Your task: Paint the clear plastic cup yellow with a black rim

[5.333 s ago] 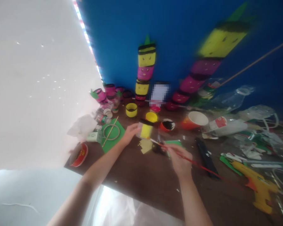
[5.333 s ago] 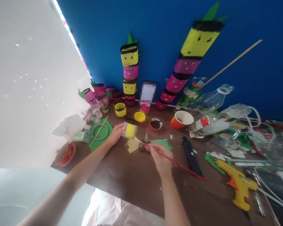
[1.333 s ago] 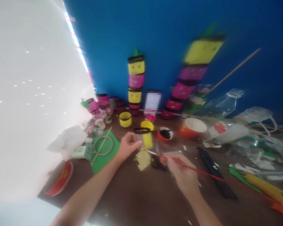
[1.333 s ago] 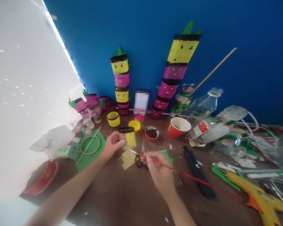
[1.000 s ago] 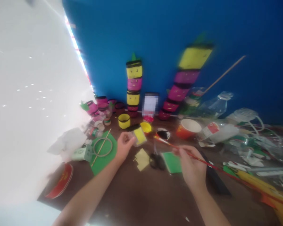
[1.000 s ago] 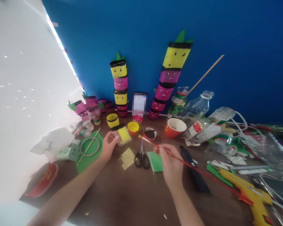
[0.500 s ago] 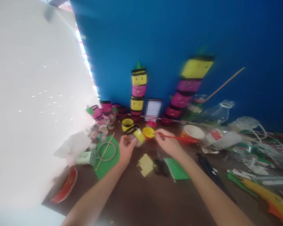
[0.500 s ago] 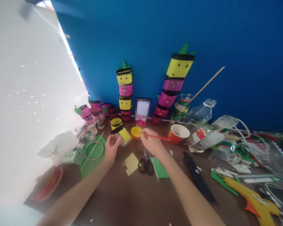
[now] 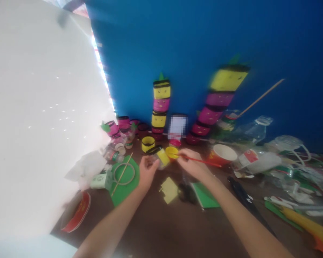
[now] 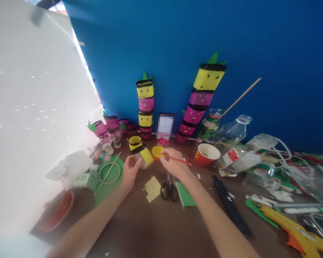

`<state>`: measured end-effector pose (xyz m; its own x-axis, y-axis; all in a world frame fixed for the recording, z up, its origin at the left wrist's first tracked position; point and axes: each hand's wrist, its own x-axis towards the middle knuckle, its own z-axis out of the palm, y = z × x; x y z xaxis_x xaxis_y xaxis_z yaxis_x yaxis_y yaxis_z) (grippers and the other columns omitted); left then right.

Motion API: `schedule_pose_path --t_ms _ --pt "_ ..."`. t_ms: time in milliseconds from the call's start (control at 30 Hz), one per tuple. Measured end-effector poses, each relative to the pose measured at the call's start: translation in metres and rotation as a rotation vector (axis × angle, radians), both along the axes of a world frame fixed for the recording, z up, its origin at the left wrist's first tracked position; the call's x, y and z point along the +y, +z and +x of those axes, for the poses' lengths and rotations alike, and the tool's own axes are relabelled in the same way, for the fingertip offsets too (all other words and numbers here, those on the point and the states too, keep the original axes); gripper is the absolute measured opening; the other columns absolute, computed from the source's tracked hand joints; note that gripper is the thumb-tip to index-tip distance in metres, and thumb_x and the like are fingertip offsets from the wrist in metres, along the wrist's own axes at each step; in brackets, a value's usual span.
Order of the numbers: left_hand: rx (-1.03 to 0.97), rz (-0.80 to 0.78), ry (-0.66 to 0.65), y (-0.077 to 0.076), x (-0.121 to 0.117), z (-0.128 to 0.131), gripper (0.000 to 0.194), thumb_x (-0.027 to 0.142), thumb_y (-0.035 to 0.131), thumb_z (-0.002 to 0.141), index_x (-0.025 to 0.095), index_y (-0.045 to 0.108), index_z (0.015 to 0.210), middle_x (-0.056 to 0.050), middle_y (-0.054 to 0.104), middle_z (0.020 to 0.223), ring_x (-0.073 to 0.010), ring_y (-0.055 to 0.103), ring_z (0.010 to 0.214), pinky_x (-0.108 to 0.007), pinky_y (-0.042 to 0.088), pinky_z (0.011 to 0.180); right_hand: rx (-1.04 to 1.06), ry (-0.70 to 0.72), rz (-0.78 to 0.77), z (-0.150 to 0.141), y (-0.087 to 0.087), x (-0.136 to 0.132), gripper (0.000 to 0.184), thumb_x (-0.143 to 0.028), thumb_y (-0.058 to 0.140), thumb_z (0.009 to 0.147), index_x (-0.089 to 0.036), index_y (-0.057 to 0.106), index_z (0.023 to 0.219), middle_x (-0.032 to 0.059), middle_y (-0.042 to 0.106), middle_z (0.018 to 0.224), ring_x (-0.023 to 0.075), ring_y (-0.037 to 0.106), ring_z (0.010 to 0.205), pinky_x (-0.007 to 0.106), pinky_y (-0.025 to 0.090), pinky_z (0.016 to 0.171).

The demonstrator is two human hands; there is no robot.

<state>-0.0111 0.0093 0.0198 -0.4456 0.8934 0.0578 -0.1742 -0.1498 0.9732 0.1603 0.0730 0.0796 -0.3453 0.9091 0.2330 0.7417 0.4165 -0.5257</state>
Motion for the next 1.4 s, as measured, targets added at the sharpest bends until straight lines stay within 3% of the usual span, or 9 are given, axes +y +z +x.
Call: schedule_pose_path --t_ms 300,600,767,933,1000,1133,1400 --pt "0.003 -0.001 -0.007 -0.001 0.002 0.000 0.033 0.039 0.067 0.067 0.017 0.052 0.086 -0.003 0.061 0.082 -0.0141 0.059 0.079 -0.029 0.046 0.076 0.083 -0.008 -0.036 0.001 -0.001 -0.001 0.014 -0.018 0.050 0.067 -0.021 0.063 0.070 0.0021 0.068 0.079 0.0160 0.061 0.072 0.026 0.044 0.067" --pt "0.004 -0.003 0.002 -0.003 0.001 0.000 0.034 0.039 0.068 0.066 0.017 0.053 0.085 -0.003 0.061 0.081 -0.0139 0.059 0.078 -0.028 0.046 0.074 0.362 -0.101 -0.084 0.026 0.005 -0.013 0.017 -0.026 0.048 0.072 -0.019 0.063 0.075 0.0029 0.069 0.074 0.0164 0.063 0.069 0.027 0.049 0.063" --pt "0.011 0.005 -0.038 -0.003 0.000 -0.001 0.033 0.041 0.067 0.067 0.017 0.053 0.085 -0.003 0.063 0.083 -0.0143 0.060 0.080 -0.028 0.046 0.075 0.924 -0.098 -0.204 0.047 -0.009 -0.031 0.010 -0.027 0.058 0.070 -0.019 0.064 0.074 0.0030 0.069 0.072 0.0171 0.067 0.067 0.031 0.053 0.064" --pt "0.039 0.016 -0.103 -0.005 0.000 0.000 0.033 0.039 0.069 0.065 0.016 0.055 0.085 -0.005 0.065 0.085 -0.0158 0.061 0.082 -0.029 0.047 0.077 1.207 -0.056 -0.229 0.053 -0.026 -0.062 0.007 -0.026 0.063 0.070 -0.021 0.067 0.072 0.0026 0.069 0.067 0.0168 0.068 0.064 0.031 0.056 0.062" --pt "0.051 0.020 -0.119 -0.006 -0.001 0.001 0.033 0.037 0.071 0.063 0.017 0.055 0.083 -0.005 0.065 0.083 -0.0155 0.062 0.080 -0.029 0.047 0.075 1.187 -0.084 -0.209 0.050 -0.030 -0.076 0.009 -0.027 0.064 0.071 -0.021 0.068 0.076 0.0033 0.070 0.069 0.0174 0.068 0.066 0.030 0.056 0.062" --pt "0.084 0.023 -0.118 -0.007 -0.001 0.002 0.032 0.035 0.073 0.059 0.018 0.055 0.080 -0.002 0.064 0.078 -0.0139 0.061 0.074 -0.027 0.047 0.071 0.956 -0.102 -0.123 0.044 -0.033 -0.098 0.012 -0.025 0.063 0.074 -0.021 0.068 0.084 0.0045 0.072 0.078 0.0178 0.069 0.071 0.029 0.058 0.065" --pt "0.061 -0.043 -0.133 -0.003 -0.003 0.005 0.038 0.030 0.078 0.051 0.019 0.054 0.077 -0.001 0.061 0.077 -0.0143 0.059 0.078 -0.027 0.048 0.072 0.537 -0.126 0.303 0.029 -0.032 -0.116 0.015 -0.022 0.058 0.079 -0.024 0.067 0.091 0.0027 0.072 0.079 0.0161 0.068 0.066 0.030 0.059 0.070"
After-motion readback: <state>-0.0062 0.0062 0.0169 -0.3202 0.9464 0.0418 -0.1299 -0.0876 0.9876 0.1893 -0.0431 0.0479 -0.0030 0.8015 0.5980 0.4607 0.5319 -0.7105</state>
